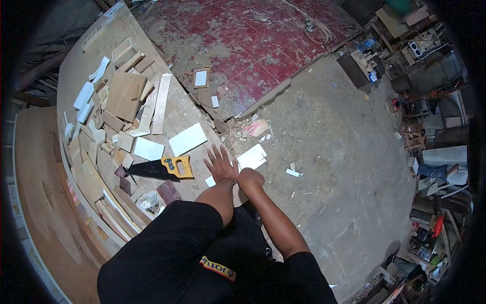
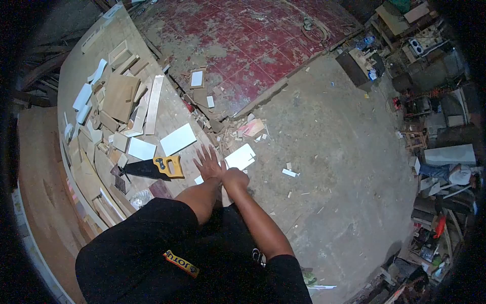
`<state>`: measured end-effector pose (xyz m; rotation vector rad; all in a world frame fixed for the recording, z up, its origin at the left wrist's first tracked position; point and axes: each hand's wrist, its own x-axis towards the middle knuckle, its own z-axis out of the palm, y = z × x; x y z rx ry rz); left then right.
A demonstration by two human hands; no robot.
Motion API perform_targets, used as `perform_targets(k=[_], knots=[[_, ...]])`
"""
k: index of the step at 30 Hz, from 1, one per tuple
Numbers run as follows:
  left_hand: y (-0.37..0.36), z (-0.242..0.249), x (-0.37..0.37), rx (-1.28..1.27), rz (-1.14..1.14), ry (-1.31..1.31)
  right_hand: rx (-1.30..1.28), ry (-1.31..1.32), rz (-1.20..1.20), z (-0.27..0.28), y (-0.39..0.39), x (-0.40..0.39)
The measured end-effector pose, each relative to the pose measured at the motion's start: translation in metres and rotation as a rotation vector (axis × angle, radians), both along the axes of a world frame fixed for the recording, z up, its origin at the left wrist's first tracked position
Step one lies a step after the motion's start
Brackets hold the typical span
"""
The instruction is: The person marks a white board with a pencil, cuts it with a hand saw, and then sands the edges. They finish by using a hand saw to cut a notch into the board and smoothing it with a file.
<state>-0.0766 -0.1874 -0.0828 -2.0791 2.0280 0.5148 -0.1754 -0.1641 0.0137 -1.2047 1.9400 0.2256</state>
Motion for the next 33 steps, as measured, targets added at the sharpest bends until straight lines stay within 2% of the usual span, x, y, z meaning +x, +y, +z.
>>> perform_targets(k=[5,6,8,11,14,17,20,23,25,28,33], knots=[[0.000,-0.002,0.000,0.001,0.001,-0.022,0.057,0.013,0.055,0.015,0.003,-0.002],[0.000,-0.008,0.002,-0.043,-0.002,0.010,0.057,0.014,0.058,0.007,-0.003,0.003],[0.002,-0.018,0.003,-0.087,-0.003,0.041,0.081,0.010,-0.095,-0.022,-0.017,0.014],[-0.003,-0.021,0.006,-0.030,0.007,0.074,-0.049,0.025,-0.051,-0.042,-0.012,0.017],[0.001,-0.015,0.002,-0.072,-0.002,0.056,0.075,0.000,0.019,-0.004,-0.004,0.000],[0.003,-0.013,0.002,-0.088,-0.011,0.040,0.050,-0.013,0.129,0.021,0.006,-0.006],[0.002,-0.003,0.000,-0.065,-0.018,0.007,0.085,-0.011,0.027,-0.016,-0.004,-0.001],[-0.004,-0.001,0.000,-0.025,-0.002,0.036,0.031,0.006,-0.008,-0.024,-0.001,0.004],[0.000,-0.004,-0.001,-0.034,0.001,0.016,0.015,-0.008,-0.019,-0.012,0.007,-0.002],[-0.001,-0.004,-0.001,-0.033,-0.002,0.008,0.103,-0.007,0.119,0.028,0.013,-0.009],[-0.001,0.000,-0.002,-0.052,0.011,0.023,0.124,-0.006,0.052,0.004,-0.007,-0.005]])
